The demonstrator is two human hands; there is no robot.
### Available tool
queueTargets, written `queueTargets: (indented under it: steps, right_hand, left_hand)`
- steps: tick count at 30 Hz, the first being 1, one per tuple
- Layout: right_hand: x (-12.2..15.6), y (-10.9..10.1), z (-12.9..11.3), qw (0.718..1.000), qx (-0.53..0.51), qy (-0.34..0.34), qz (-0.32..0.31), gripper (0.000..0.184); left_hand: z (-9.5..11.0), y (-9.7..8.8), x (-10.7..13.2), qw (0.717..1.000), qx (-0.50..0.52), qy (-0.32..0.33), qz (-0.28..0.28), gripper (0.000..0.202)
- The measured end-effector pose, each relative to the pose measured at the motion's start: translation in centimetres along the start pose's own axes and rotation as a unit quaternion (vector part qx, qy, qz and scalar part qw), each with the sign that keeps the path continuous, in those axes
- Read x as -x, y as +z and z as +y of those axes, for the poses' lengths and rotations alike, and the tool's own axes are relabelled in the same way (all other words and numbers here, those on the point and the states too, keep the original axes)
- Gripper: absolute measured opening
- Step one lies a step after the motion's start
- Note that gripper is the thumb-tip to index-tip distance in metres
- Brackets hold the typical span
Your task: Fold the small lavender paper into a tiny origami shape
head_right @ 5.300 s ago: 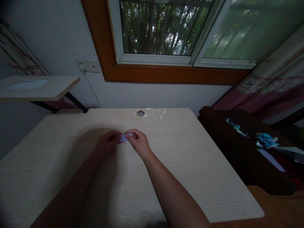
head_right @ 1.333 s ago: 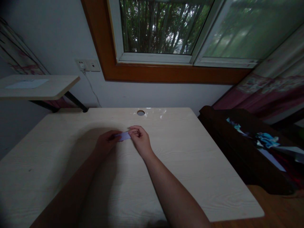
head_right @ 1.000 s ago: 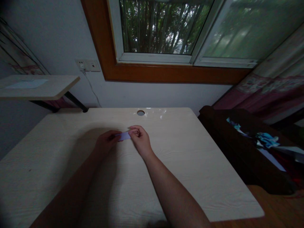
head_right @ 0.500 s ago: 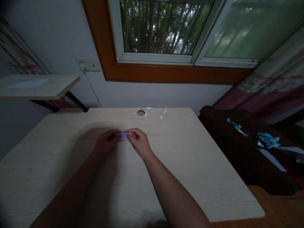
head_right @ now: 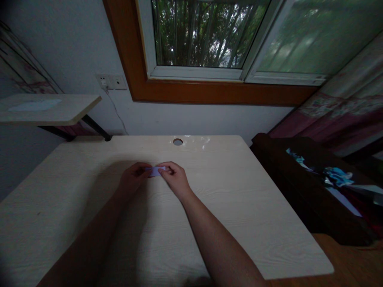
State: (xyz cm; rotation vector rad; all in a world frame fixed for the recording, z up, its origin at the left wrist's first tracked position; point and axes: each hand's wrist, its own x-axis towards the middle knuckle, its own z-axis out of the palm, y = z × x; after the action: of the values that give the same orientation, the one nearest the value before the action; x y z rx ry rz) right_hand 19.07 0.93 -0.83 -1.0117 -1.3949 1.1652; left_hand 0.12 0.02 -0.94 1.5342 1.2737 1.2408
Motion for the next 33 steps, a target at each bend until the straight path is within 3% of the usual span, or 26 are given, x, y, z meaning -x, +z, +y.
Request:
queueTargets:
  steps: [17, 33]
  right_hand:
    - [-0.16, -0.11, 0.34, 1.0, 0.006, 0.004, 0.015, 0.018]
    - [-0.19, -0.05, 0.19, 1.0, 0.002, 0.013, 0.019, 0.023]
  left_hand:
    - [-0.08, 0.35, -0.14, 0.995, 0.084, -0.043, 0.012, 0.035]
    - [0.51, 0.26, -0.07, 0.997, 0.057, -0.043, 0.013, 0.032]
